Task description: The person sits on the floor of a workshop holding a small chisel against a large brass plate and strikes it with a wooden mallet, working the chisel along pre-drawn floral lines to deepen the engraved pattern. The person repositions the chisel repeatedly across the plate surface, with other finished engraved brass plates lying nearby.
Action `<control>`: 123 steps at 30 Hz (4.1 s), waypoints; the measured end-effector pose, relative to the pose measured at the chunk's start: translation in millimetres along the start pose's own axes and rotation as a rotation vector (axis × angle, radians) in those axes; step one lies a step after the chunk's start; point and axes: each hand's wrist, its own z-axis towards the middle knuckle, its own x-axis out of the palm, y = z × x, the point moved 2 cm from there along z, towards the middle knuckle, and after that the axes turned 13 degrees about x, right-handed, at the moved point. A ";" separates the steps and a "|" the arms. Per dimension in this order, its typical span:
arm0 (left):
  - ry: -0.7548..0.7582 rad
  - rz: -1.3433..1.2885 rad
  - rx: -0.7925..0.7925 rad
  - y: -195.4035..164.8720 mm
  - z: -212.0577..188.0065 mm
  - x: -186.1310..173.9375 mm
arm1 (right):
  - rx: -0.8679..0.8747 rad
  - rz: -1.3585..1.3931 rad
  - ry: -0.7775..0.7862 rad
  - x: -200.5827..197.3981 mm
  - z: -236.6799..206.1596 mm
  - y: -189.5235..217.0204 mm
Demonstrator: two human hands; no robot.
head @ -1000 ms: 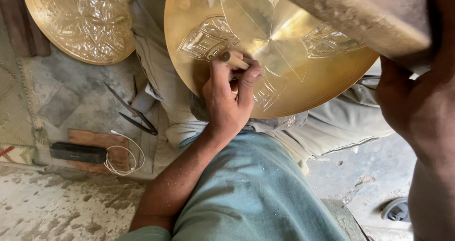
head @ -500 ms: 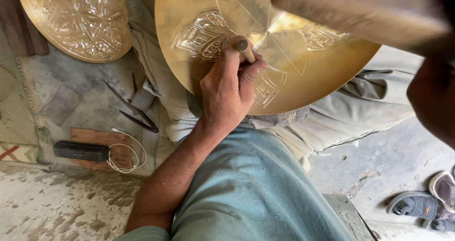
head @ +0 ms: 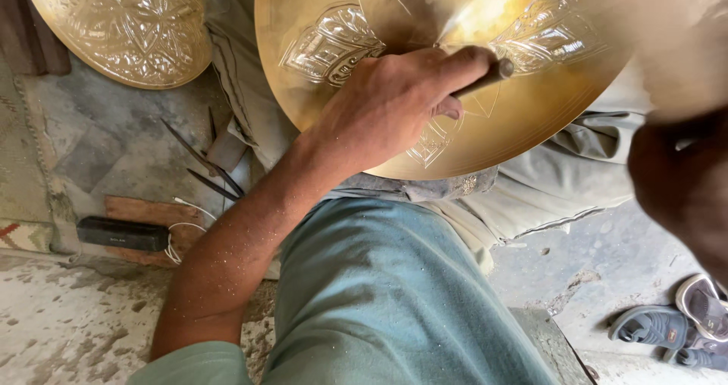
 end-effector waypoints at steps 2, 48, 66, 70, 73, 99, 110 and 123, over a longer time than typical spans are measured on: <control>0.019 0.042 0.034 -3.2 0.9 -4.2 | -0.014 -0.001 -0.018 -0.6 -4.1 1.1; -0.144 0.041 -0.062 -19.8 -14.1 -12.7 | -0.002 0.157 -0.040 -2.4 -9.2 -12.8; -0.655 0.113 -0.376 -33.2 -62.2 37.9 | -0.296 -0.408 -0.001 -36.9 25.6 162.4; -0.601 0.264 -0.296 -37.1 -61.0 36.9 | -0.362 -0.478 -0.034 -43.7 19.1 160.2; -0.607 0.086 -0.379 -37.4 -58.5 30.5 | -0.344 -0.668 -0.064 -41.3 10.7 149.7; -0.072 0.032 -0.030 -14.1 -6.1 -16.7 | 0.164 0.136 -0.044 -12.2 0.3 9.0; -0.164 0.002 -0.135 -19.1 -13.3 -14.8 | 0.434 0.458 0.012 -16.9 24.9 57.7; -0.323 0.014 -0.257 -32.0 -27.9 -10.0 | 0.091 -0.101 -0.039 -26.1 30.0 72.0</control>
